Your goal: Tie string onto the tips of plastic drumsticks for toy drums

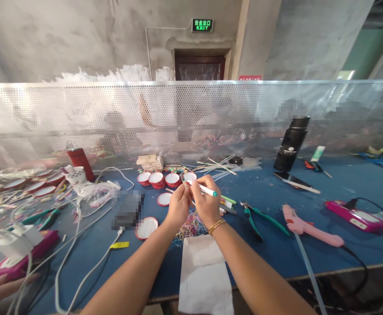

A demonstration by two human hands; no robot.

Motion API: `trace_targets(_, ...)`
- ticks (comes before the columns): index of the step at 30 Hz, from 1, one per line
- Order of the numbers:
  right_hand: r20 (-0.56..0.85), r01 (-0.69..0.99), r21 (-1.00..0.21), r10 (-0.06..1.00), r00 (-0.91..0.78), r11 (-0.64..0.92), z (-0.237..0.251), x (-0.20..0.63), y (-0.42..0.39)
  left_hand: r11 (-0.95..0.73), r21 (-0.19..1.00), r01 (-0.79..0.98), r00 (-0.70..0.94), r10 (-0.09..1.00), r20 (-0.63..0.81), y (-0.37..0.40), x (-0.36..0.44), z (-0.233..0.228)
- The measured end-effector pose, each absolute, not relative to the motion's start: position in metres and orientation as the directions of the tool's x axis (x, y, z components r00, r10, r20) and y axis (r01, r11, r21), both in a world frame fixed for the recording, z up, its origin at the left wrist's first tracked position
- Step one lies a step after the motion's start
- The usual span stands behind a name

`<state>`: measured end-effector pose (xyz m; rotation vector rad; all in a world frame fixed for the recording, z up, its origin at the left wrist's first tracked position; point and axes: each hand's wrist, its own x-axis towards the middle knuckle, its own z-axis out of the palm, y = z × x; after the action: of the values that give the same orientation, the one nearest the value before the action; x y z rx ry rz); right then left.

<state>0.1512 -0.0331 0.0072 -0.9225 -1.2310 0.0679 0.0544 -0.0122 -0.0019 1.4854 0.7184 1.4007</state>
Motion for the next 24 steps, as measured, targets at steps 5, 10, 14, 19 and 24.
trace_targets(5,0.790,0.423,-0.613,0.513,0.337,0.667,0.0081,0.1494,-0.0358,-0.387,0.902,-0.191,0.171,0.892,0.419,-0.0131,0.0545,-0.0019)
trace_targets(10,0.784,0.435,-0.621,0.526,0.331,0.652,0.0073,0.1495,-0.0349,-0.394,0.898,-0.195,0.172,0.888,0.427,-0.0138,0.0549,-0.0013)
trace_targets(14,0.779,0.430,-0.627,0.516,0.357,0.650,0.0067,0.1511,-0.0329,-0.390,0.901,-0.187,0.176,0.889,0.422,-0.0129,0.0552,-0.0015)
trace_targets(19,0.778,0.412,-0.628,0.509,0.369,0.660,0.0076,0.1508,-0.0340,-0.387,0.901,-0.194,0.173,0.891,0.420,-0.0124,0.0552,-0.0017)
trace_targets(24,0.783,0.417,-0.623,0.527,0.332,0.662,0.0078,0.1491,-0.0356,-0.375,0.904,-0.206,0.179,0.894,0.412,-0.0134,0.0551,-0.0016)
